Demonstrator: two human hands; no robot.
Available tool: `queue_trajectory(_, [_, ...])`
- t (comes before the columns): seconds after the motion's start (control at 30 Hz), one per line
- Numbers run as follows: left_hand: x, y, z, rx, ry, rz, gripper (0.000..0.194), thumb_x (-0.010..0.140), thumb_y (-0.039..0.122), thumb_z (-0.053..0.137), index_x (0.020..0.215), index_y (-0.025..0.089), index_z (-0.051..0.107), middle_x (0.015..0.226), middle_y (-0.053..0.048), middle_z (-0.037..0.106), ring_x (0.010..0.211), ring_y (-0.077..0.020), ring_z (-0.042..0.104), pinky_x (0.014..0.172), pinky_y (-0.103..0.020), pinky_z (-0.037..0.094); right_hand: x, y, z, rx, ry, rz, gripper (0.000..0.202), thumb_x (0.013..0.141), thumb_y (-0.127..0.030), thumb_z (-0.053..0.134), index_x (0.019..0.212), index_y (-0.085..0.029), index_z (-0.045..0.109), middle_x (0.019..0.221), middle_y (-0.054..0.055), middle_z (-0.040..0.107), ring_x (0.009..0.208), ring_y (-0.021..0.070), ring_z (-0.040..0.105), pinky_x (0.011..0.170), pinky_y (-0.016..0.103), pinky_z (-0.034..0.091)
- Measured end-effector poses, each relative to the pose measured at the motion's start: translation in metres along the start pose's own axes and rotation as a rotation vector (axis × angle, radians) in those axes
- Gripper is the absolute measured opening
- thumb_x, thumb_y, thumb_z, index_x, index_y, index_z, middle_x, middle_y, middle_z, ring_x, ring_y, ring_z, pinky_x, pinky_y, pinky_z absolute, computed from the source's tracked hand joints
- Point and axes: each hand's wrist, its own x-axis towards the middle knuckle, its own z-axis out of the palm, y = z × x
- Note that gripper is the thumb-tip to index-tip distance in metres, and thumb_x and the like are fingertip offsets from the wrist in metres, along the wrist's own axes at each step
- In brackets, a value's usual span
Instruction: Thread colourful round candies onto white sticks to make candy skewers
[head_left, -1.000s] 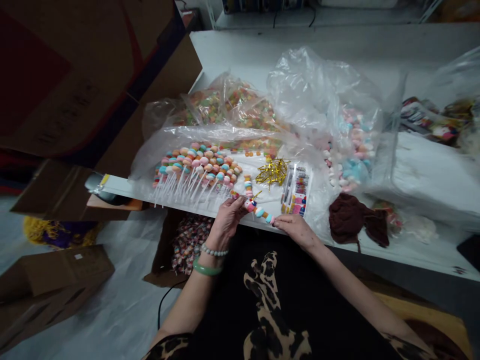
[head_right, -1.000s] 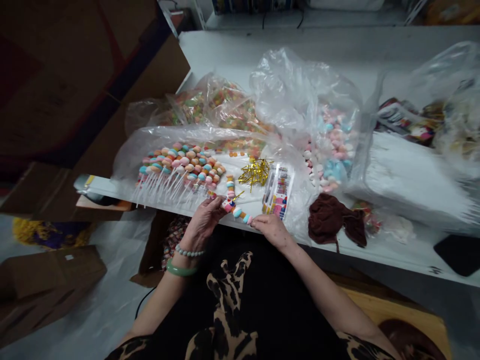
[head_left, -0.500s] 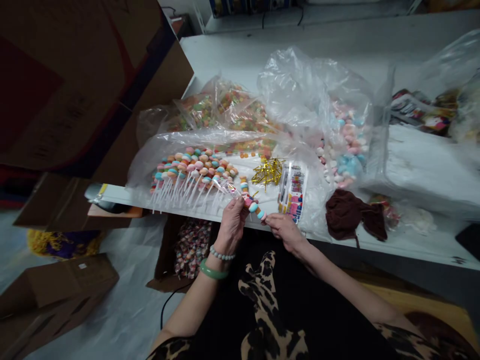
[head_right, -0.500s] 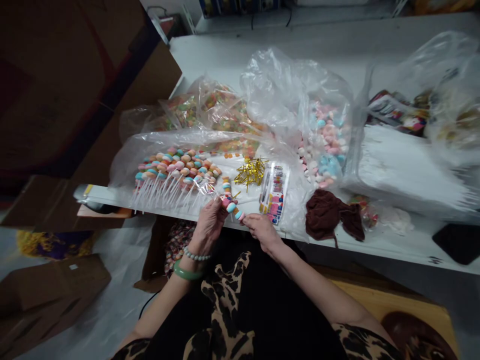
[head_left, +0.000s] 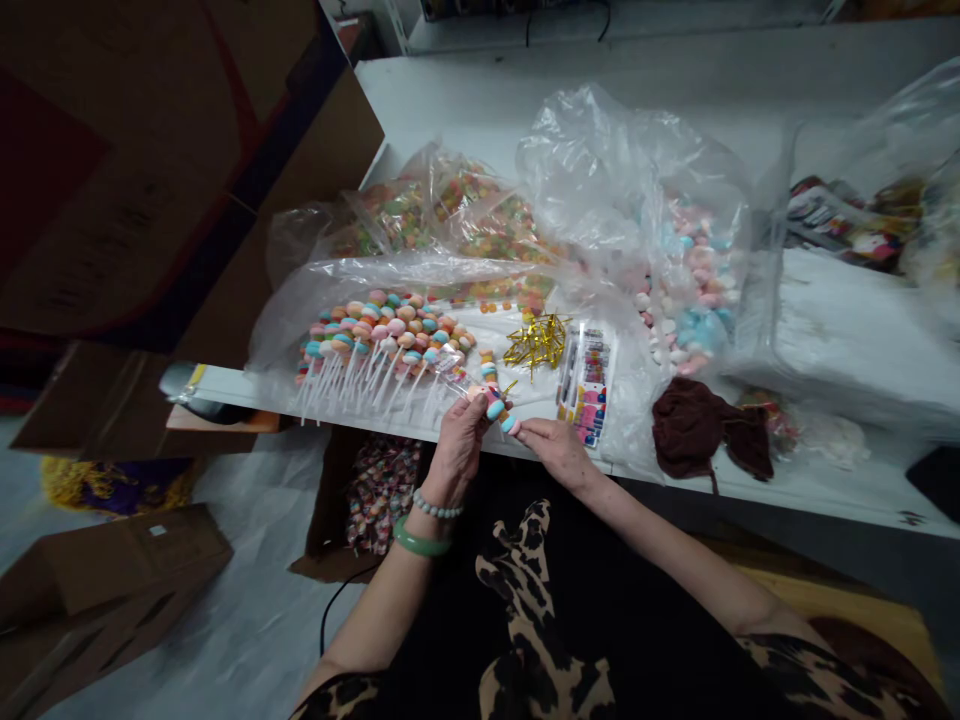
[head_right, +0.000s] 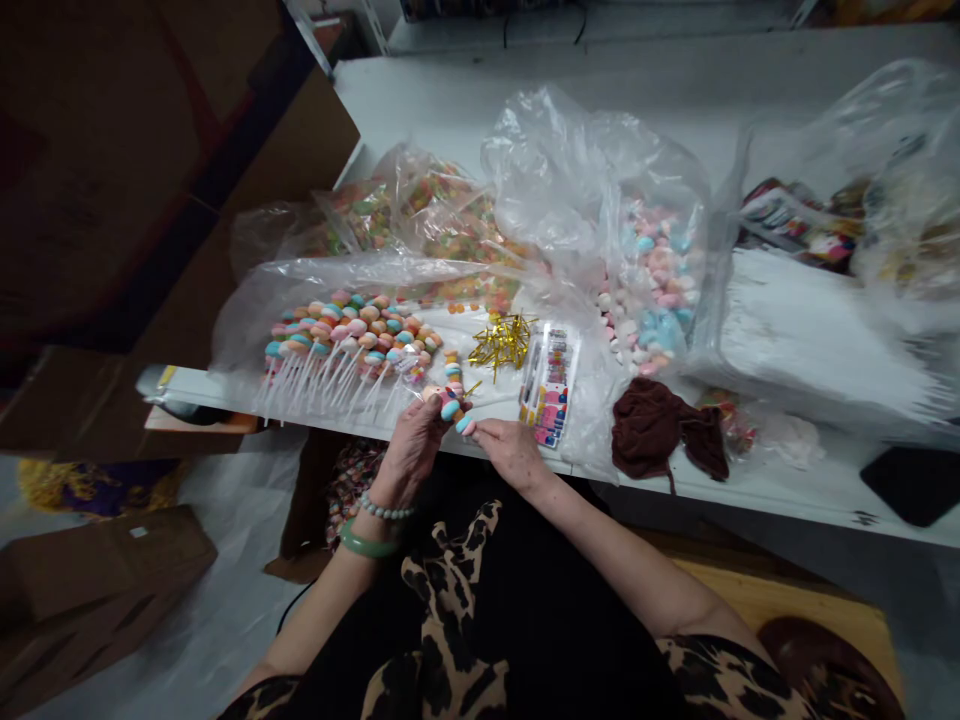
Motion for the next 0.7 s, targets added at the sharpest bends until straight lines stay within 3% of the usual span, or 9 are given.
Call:
queue_trajectory(0.13, [-0.002, 0.004, 0.0, 0.037, -0.066, -0.087, 0.033, 0.073, 0.039, 0.077, 0.092, 0.013, 0.069, 0.086, -0.008, 0.071, 0.073, -0.0186, 0.068, 0.068, -0.03, 0.052, 0.005, -0.004, 0.009, 0.504, -0.142, 0.315, 0.03, 0.069, -0.045, 0.068, 0.073, -0.015, 0.065, 0.052, -0.006, 0.043, 0.041, 0.004, 0.018, 0.041, 0.022, 0.011])
queue_trajectory(0.23, [-0.001, 0.013, -0.003, 0.021, -0.146, -0.234, 0.033, 0.075, 0.037, 0.075, 0.097, 0.014, 0.068, 0.092, -0.009, 0.072, 0.073, -0.0186, 0.068, 0.069, -0.031, 0.052, 0.007, -0.005, 0.011, 0.632, -0.141, 0.338, 0.033, 0.065, -0.043, 0.073, 0.075, -0.014, 0.064, 0.057, -0.004, 0.05, 0.04, 0.0017, 0.017, 0.04, 0.021, 0.008])
queue_trajectory(0.33, [0.005, 0.026, -0.01, -0.023, -0.216, -0.258, 0.034, 0.073, 0.026, 0.077, 0.104, 0.015, 0.067, 0.098, -0.008, 0.071, 0.086, -0.02, 0.069, 0.084, -0.034, 0.052, 0.008, -0.007, 0.007, 0.603, -0.121, 0.288, 0.035, 0.064, -0.044, 0.074, 0.08, -0.014, 0.066, 0.059, -0.003, 0.053, 0.04, 0.0015, 0.019, 0.041, 0.021, 0.007])
queue_trajectory(0.43, [0.016, 0.038, -0.01, -0.163, -0.183, -0.188, 0.033, 0.08, 0.035, 0.072, 0.107, 0.018, 0.066, 0.103, -0.008, 0.071, 0.095, -0.0223, 0.067, 0.092, -0.04, 0.05, 0.008, -0.01, 0.004, 0.509, -0.135, 0.263, 0.035, 0.065, -0.045, 0.072, 0.08, -0.013, 0.069, 0.051, -0.006, 0.045, 0.041, 0.0029, 0.02, 0.042, 0.022, 0.008])
queue_trajectory(0.57, [0.025, 0.044, -0.001, -0.272, -0.123, -0.161, 0.026, 0.088, 0.04, 0.061, 0.095, 0.016, 0.066, 0.084, -0.005, 0.071, 0.083, -0.0206, 0.067, 0.089, -0.042, 0.052, 0.013, -0.013, 0.001, 0.427, -0.17, 0.318, 0.034, 0.064, -0.044, 0.069, 0.075, -0.012, 0.07, 0.042, -0.009, 0.031, 0.04, 0.004, 0.017, 0.042, 0.023, 0.007])
queue_trajectory(0.7, [0.022, 0.039, 0.005, -0.241, -0.041, -0.155, 0.026, 0.091, 0.04, 0.055, 0.092, 0.016, 0.065, 0.081, -0.005, 0.069, 0.082, -0.0195, 0.068, 0.082, -0.036, 0.054, 0.019, -0.007, -0.001, 0.34, -0.063, 0.336, 0.032, 0.066, -0.045, 0.064, 0.072, -0.014, 0.068, 0.042, -0.01, 0.028, 0.04, 0.0054, 0.017, 0.042, 0.023, 0.01])
